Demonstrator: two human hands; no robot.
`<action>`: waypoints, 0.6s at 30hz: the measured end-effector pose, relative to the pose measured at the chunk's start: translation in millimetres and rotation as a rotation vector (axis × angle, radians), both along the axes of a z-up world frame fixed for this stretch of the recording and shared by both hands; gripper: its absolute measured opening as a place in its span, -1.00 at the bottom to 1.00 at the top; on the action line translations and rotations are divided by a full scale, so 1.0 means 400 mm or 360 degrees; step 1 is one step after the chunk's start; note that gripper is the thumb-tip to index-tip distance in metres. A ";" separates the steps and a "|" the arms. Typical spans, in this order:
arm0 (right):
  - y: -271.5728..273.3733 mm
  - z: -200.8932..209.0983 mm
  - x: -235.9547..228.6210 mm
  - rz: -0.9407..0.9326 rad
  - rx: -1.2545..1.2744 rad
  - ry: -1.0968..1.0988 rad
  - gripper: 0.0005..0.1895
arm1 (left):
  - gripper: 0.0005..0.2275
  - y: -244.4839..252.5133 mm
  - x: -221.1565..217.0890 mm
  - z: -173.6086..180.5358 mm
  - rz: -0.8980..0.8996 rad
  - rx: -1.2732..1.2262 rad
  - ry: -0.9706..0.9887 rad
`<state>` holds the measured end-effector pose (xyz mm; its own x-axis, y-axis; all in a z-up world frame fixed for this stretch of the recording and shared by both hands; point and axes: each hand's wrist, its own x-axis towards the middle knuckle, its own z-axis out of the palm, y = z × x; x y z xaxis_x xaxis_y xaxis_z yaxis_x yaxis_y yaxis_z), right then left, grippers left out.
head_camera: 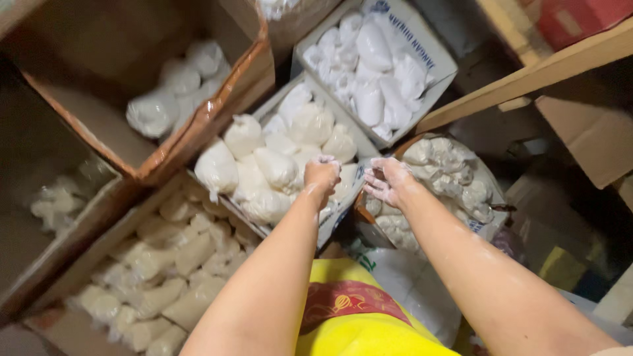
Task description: The person sits on the floor and repeatedly picks up white plastic-wrapped food packages from a large sack, then places them into a cardboard box. The hands handle the packages one at a time and arrange them inside the box.
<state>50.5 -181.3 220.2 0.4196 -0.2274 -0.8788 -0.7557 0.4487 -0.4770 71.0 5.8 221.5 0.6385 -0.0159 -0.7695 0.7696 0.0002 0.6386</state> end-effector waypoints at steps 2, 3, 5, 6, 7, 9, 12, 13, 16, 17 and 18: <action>0.018 -0.028 -0.017 0.0058 -0.0025 0.0026 -0.84 | -0.79 0.007 -0.012 -0.054 0.0024 0.0081 0.0017; 0.030 -0.044 -0.022 0.0118 -0.0061 0.0062 -0.84 | -0.81 0.010 -0.019 -0.084 0.0038 0.0100 0.0032; 0.060 -0.074 -0.027 0.0247 -0.0126 0.0128 -0.84 | -0.81 0.017 -0.033 -0.141 0.0070 0.0142 0.0061; 0.074 -0.086 -0.029 0.0290 -0.0113 0.0145 -0.87 | -0.79 0.015 -0.043 -0.165 0.0101 0.0252 -0.0017; 0.090 -0.098 -0.031 0.0331 -0.0095 0.0159 -0.89 | -0.77 0.015 -0.051 -0.185 0.0128 0.0369 -0.0096; 0.119 -0.122 -0.032 0.0434 -0.0056 0.0153 -0.94 | -0.72 0.027 -0.070 -0.226 0.0155 0.0536 -0.0128; 0.167 -0.166 -0.033 0.0606 -0.0059 0.0131 -0.98 | -0.64 0.059 -0.088 -0.275 0.0213 0.0644 -0.0022; 0.185 -0.184 -0.032 0.0653 -0.0108 0.0146 -0.97 | -0.63 0.071 -0.088 -0.288 0.0264 0.0652 -0.0014; 0.237 -0.254 -0.032 0.0841 -0.0131 0.0124 -0.97 | -0.55 0.114 -0.084 -0.339 0.0360 0.0812 -0.0015; 0.255 -0.283 -0.032 0.0911 -0.0113 0.0107 -0.98 | -0.52 0.129 -0.086 -0.360 0.0378 0.0891 -0.0017; 0.271 -0.314 -0.034 0.0950 -0.0099 0.0124 -0.94 | -0.49 0.142 -0.091 -0.383 0.0440 0.0882 0.0029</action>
